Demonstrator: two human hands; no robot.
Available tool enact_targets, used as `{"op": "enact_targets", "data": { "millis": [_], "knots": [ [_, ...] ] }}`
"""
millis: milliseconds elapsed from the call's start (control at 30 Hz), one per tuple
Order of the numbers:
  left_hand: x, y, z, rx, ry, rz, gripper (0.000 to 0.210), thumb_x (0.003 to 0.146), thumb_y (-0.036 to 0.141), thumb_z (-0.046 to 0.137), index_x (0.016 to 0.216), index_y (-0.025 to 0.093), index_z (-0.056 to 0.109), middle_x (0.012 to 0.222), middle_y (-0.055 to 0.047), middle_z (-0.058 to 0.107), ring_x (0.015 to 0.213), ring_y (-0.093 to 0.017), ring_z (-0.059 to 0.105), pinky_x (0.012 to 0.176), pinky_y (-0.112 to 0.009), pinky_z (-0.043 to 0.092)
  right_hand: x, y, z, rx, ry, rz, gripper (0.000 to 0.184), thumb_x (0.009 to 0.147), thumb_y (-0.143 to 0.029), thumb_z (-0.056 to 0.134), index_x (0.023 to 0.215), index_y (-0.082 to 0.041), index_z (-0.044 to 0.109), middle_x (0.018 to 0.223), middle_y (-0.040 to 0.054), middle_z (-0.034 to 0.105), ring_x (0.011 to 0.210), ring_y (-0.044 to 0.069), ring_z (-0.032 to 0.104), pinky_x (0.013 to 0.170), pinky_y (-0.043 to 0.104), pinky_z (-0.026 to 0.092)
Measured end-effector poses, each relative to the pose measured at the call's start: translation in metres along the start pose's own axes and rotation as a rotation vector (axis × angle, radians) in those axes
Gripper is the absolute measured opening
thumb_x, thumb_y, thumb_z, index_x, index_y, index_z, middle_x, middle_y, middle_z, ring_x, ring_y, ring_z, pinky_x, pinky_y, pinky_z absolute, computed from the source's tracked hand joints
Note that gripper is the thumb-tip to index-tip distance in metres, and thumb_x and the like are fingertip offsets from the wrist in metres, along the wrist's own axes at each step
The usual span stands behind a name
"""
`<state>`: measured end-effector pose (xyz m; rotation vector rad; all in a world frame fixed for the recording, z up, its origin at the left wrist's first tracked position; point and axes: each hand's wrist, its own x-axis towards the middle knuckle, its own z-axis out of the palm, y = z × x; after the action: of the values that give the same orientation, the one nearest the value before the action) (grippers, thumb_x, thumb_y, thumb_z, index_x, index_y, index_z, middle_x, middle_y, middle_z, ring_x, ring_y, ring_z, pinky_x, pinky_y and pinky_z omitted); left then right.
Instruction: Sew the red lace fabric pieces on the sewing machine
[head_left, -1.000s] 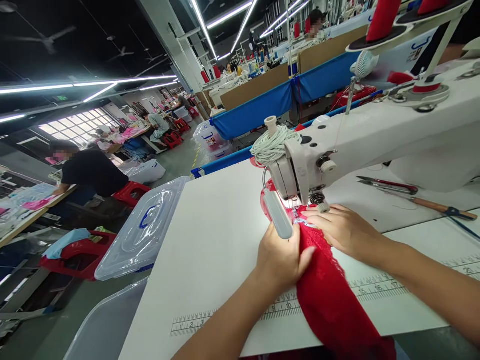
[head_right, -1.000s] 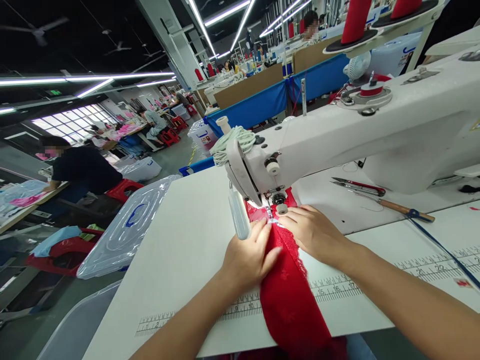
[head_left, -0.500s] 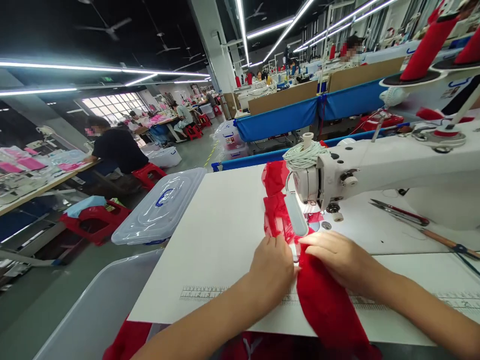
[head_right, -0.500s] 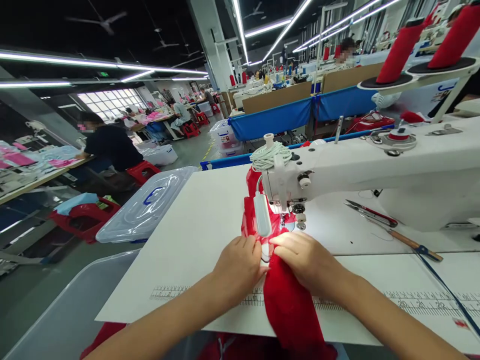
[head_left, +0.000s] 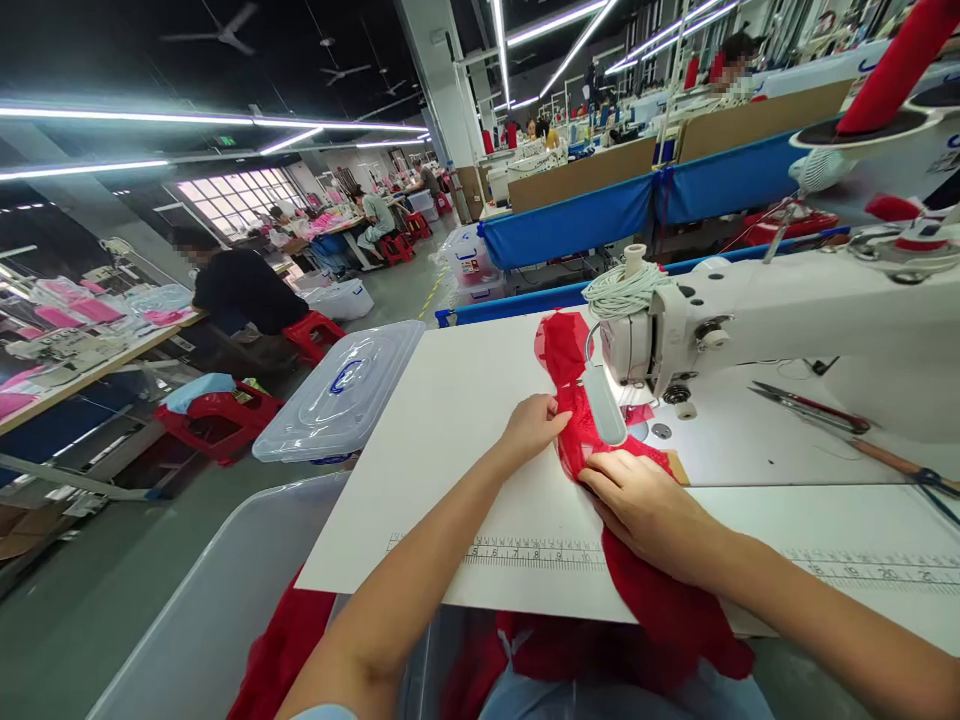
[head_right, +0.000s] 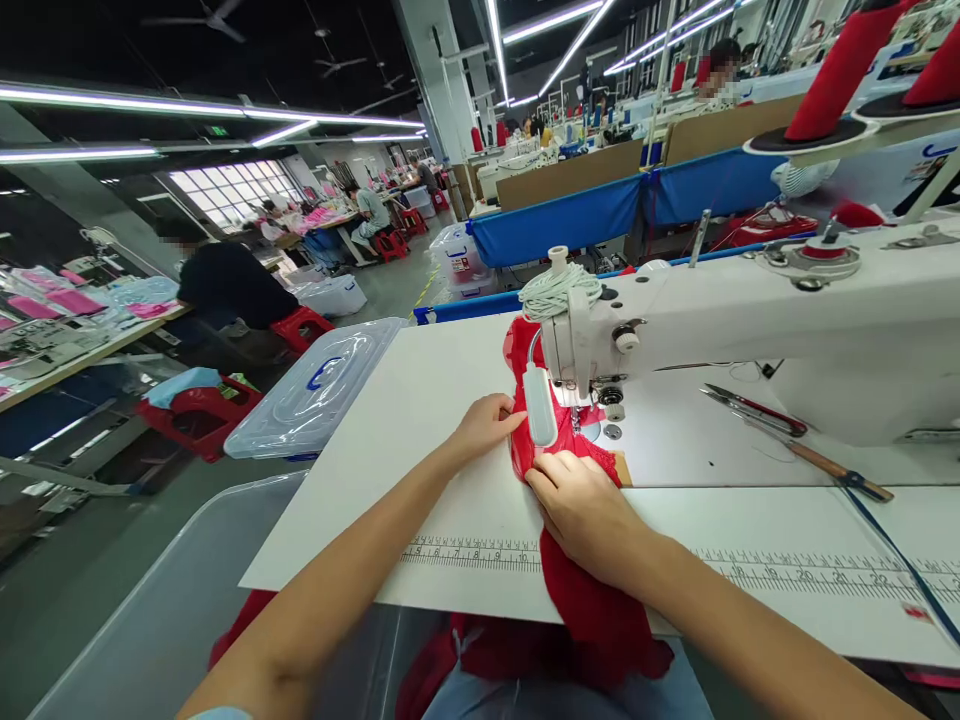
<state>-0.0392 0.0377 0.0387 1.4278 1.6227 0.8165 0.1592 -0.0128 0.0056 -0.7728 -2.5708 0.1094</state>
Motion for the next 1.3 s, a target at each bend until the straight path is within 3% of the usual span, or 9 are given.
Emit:
{"op": "enact_targets", "data": {
  "millis": [133, 233, 367, 500, 700, 767, 1033, 1133, 1300],
  "knots": [
    [-0.033, 0.006, 0.023, -0.454, -0.208, 0.006, 0.039, 0.090, 0.045, 0.043, 0.107, 0.013, 0.059, 0.099, -0.014, 0.069, 0.098, -0.026, 0.067, 0.085, -0.039, 0.052, -0.014, 0.002, -0.012, 0.199, -0.021, 0.208, 0.019, 0.096, -0.025, 0.040, 0.085, -0.022, 0.055, 0.088, 0.0057, 0.062, 0.072, 0.020, 0.056, 0.068, 0.037, 0.046],
    [-0.057, 0.007, 0.038, -0.676, -0.317, -0.024, 0.043, 0.083, 0.047, 0.058, 0.106, 0.011, 0.061, 0.102, -0.017, 0.070, 0.099, -0.028, 0.068, 0.088, -0.040, 0.054, -0.023, 0.005, -0.018, 0.546, 0.082, 0.515, 0.020, 0.093, -0.044, 0.048, 0.093, -0.024, 0.051, 0.086, 0.0047, 0.063, 0.070, 0.019, 0.058, 0.063, 0.034, 0.048],
    [-0.067, 0.005, 0.053, -0.924, -0.416, -0.073, 0.042, 0.078, 0.039, 0.076, 0.108, 0.012, 0.063, 0.103, -0.015, 0.072, 0.099, -0.026, 0.069, 0.089, -0.036, 0.054, -0.025, 0.007, -0.021, 0.822, 0.248, 0.781, 0.052, 0.079, -0.063, 0.061, 0.110, -0.023, 0.051, 0.069, -0.0022, 0.060, 0.055, 0.016, 0.053, 0.053, 0.030, 0.043],
    [-0.068, 0.005, 0.060, -1.025, -0.450, -0.130, 0.043, 0.071, 0.024, 0.086, 0.106, 0.014, 0.065, 0.097, -0.010, 0.073, 0.089, -0.021, 0.071, 0.087, -0.033, 0.055, -0.025, 0.012, -0.020, 0.839, 0.284, 0.820, 0.040, 0.078, -0.062, 0.059, 0.086, -0.023, 0.057, 0.052, -0.0065, 0.046, 0.047, 0.014, 0.043, 0.048, 0.027, 0.036],
    [-0.065, -0.002, 0.055, -1.117, -0.237, -0.139, 0.028, 0.075, 0.030, 0.082, 0.091, 0.014, 0.066, 0.096, -0.009, 0.072, 0.080, -0.015, 0.068, 0.081, -0.027, 0.054, -0.030, 0.020, -0.019, 0.840, 0.359, 0.913, 0.038, 0.077, -0.060, 0.060, 0.081, -0.022, 0.057, 0.051, -0.0051, 0.049, 0.049, 0.015, 0.049, 0.052, 0.029, 0.041],
    [-0.064, -0.006, 0.053, -1.110, -0.223, -0.152, 0.026, 0.074, 0.026, 0.083, 0.088, 0.014, 0.066, 0.093, -0.007, 0.072, 0.074, -0.011, 0.064, 0.075, -0.023, 0.052, -0.032, 0.022, -0.019, 0.836, 0.359, 0.925, 0.038, 0.078, -0.060, 0.060, 0.081, -0.022, 0.057, 0.050, -0.0048, 0.049, 0.050, 0.015, 0.050, 0.054, 0.029, 0.043],
    [-0.069, -0.006, 0.051, -1.077, -0.308, -0.222, 0.048, 0.069, 0.007, 0.074, 0.114, 0.017, 0.059, 0.090, -0.004, 0.071, 0.068, -0.010, 0.064, 0.070, -0.022, 0.048, -0.032, 0.019, -0.021, 0.826, 0.338, 0.954, 0.036, 0.077, -0.059, 0.058, 0.082, -0.023, 0.056, 0.050, -0.0049, 0.049, 0.050, 0.016, 0.051, 0.053, 0.029, 0.042],
    [-0.070, -0.006, 0.051, -1.035, -0.295, -0.220, 0.060, 0.071, 0.007, 0.070, 0.126, 0.020, 0.050, 0.088, -0.003, 0.071, 0.076, -0.013, 0.068, 0.071, -0.023, 0.047, -0.031, 0.018, -0.022, 0.829, 0.346, 0.940, 0.034, 0.078, -0.057, 0.058, 0.082, -0.023, 0.056, 0.051, -0.0052, 0.049, 0.050, 0.016, 0.051, 0.053, 0.029, 0.043],
    [-0.071, -0.006, 0.052, -1.009, -0.296, -0.191, 0.064, 0.070, 0.011, 0.072, 0.126, 0.020, 0.044, 0.087, -0.002, 0.070, 0.075, -0.014, 0.067, 0.068, -0.023, 0.045, -0.031, 0.018, -0.023, 0.820, 0.358, 0.934, 0.032, 0.078, -0.053, 0.057, 0.083, -0.022, 0.057, 0.051, -0.0055, 0.048, 0.049, 0.015, 0.049, 0.052, 0.028, 0.042]
  ]
}}
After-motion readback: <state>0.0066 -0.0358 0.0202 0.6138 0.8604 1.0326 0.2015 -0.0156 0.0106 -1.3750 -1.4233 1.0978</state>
